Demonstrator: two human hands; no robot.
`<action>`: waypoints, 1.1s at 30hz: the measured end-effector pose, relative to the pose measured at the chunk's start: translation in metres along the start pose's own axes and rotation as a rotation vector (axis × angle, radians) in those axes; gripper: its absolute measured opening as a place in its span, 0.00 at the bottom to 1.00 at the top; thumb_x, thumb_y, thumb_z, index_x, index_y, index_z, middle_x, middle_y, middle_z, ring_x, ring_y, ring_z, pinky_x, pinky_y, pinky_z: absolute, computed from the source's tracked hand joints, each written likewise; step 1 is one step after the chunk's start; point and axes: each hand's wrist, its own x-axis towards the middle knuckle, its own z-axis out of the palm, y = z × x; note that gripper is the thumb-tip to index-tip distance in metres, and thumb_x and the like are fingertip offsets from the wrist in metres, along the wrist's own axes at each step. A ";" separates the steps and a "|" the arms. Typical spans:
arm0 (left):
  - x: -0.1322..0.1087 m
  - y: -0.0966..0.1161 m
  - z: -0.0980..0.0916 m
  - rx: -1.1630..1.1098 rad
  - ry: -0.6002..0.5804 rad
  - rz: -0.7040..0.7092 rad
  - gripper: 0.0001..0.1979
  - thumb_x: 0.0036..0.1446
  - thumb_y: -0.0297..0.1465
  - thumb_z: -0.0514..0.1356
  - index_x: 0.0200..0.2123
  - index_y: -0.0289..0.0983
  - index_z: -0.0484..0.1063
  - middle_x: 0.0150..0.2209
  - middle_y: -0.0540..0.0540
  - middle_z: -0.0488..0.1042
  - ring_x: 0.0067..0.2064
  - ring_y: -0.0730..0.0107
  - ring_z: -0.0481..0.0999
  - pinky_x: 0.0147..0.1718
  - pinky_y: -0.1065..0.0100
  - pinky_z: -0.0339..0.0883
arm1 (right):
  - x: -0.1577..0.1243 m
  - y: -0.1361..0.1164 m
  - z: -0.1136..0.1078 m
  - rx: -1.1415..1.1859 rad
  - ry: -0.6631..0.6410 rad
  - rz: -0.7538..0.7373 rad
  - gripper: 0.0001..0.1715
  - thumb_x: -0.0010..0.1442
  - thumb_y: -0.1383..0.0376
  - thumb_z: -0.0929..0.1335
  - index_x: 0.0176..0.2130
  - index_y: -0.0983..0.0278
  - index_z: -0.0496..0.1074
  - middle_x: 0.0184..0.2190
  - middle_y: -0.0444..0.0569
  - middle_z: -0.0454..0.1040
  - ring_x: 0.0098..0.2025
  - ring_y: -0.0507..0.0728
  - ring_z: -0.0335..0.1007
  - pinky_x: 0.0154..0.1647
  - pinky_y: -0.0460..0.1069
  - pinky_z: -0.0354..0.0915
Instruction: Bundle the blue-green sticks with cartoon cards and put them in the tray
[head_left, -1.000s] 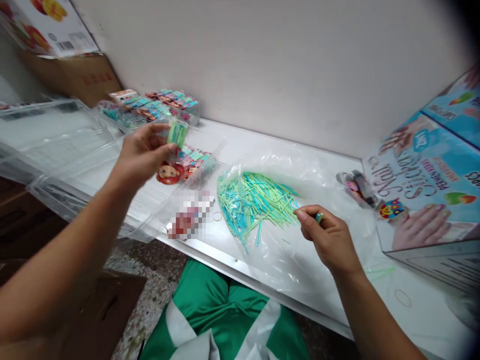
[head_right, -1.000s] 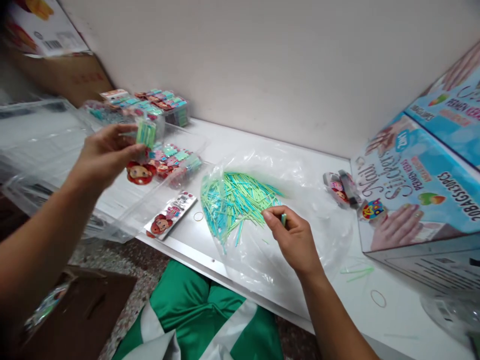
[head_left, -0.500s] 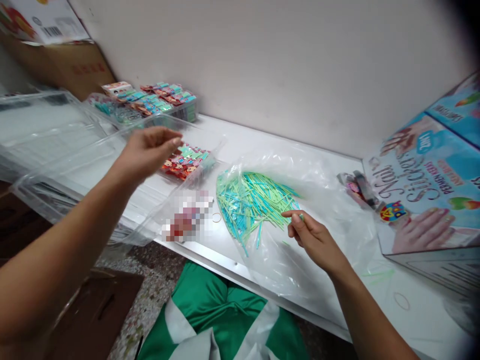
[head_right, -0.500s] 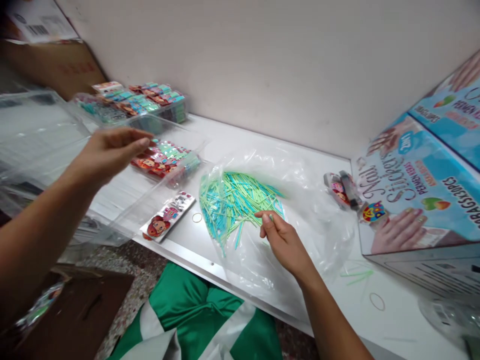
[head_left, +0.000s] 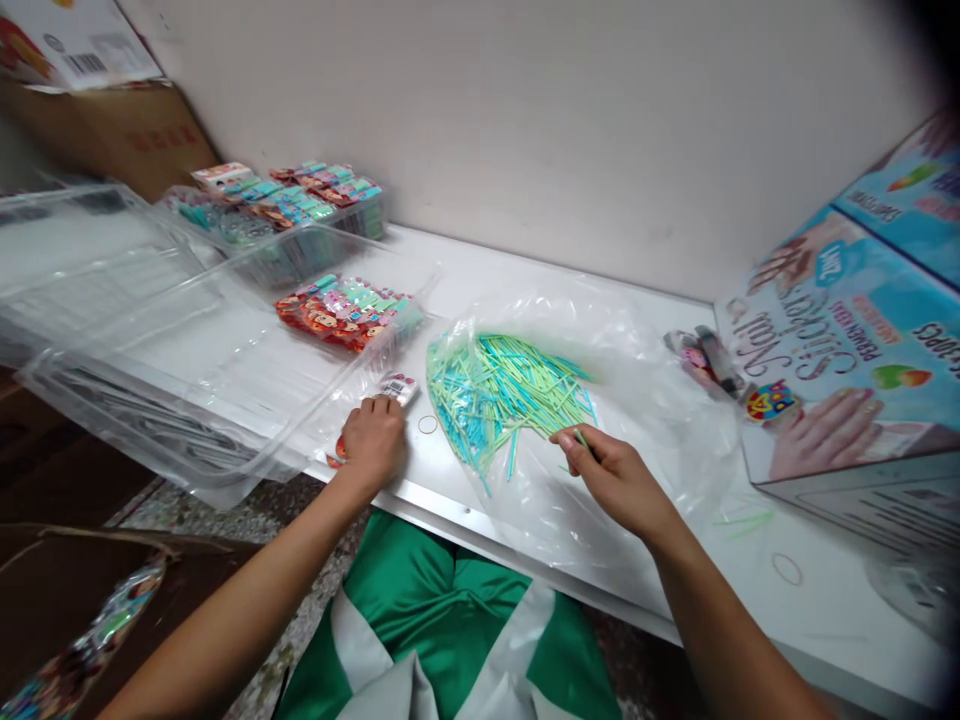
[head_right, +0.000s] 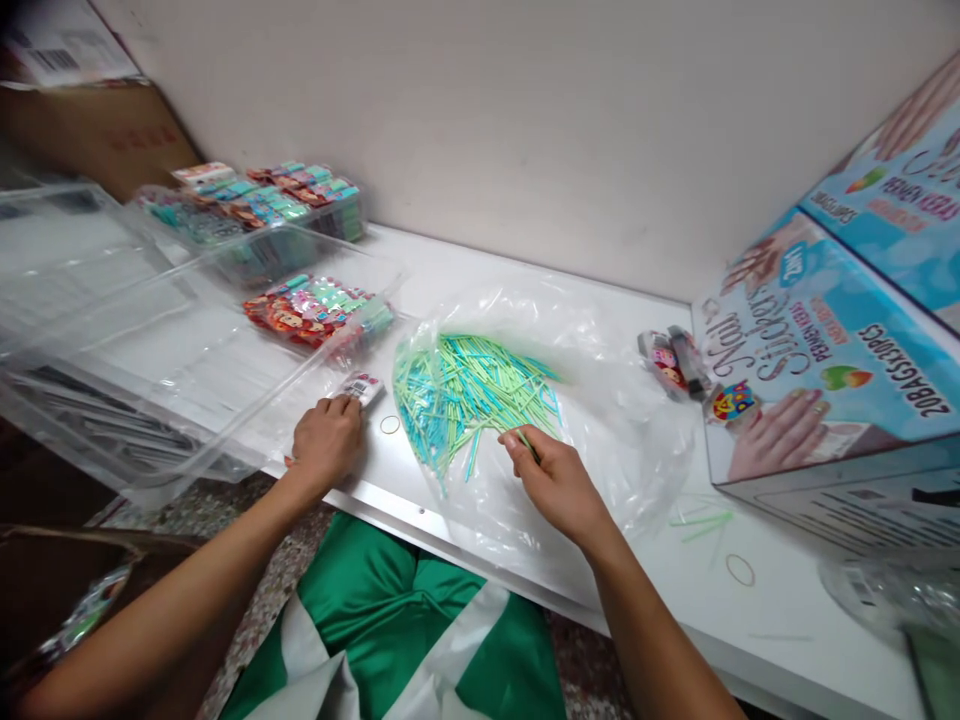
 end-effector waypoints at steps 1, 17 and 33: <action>-0.001 0.001 0.000 0.004 0.011 -0.002 0.15 0.59 0.28 0.46 0.42 0.32 0.71 0.42 0.34 0.73 0.44 0.50 0.69 0.38 0.58 0.60 | -0.001 0.001 -0.001 0.004 0.006 0.000 0.19 0.63 0.53 0.59 0.36 0.62 0.69 0.23 0.42 0.62 0.27 0.52 0.60 0.31 0.47 0.57; -0.005 -0.003 -0.007 -0.064 0.013 0.032 0.17 0.60 0.42 0.48 0.33 0.37 0.70 0.36 0.39 0.73 0.41 0.54 0.69 0.33 0.63 0.57 | -0.009 0.015 0.005 -0.005 -0.040 -0.002 0.18 0.63 0.53 0.59 0.34 0.62 0.69 0.23 0.41 0.62 0.26 0.51 0.58 0.28 0.46 0.56; -0.015 -0.006 -0.034 -0.788 0.309 -0.203 0.17 0.57 0.35 0.55 0.49 0.37 0.65 0.36 0.46 0.75 0.37 0.64 0.75 0.36 0.67 0.64 | 0.002 -0.011 0.029 0.018 -0.030 -0.095 0.17 0.62 0.54 0.59 0.33 0.62 0.69 0.25 0.43 0.67 0.28 0.52 0.62 0.32 0.47 0.59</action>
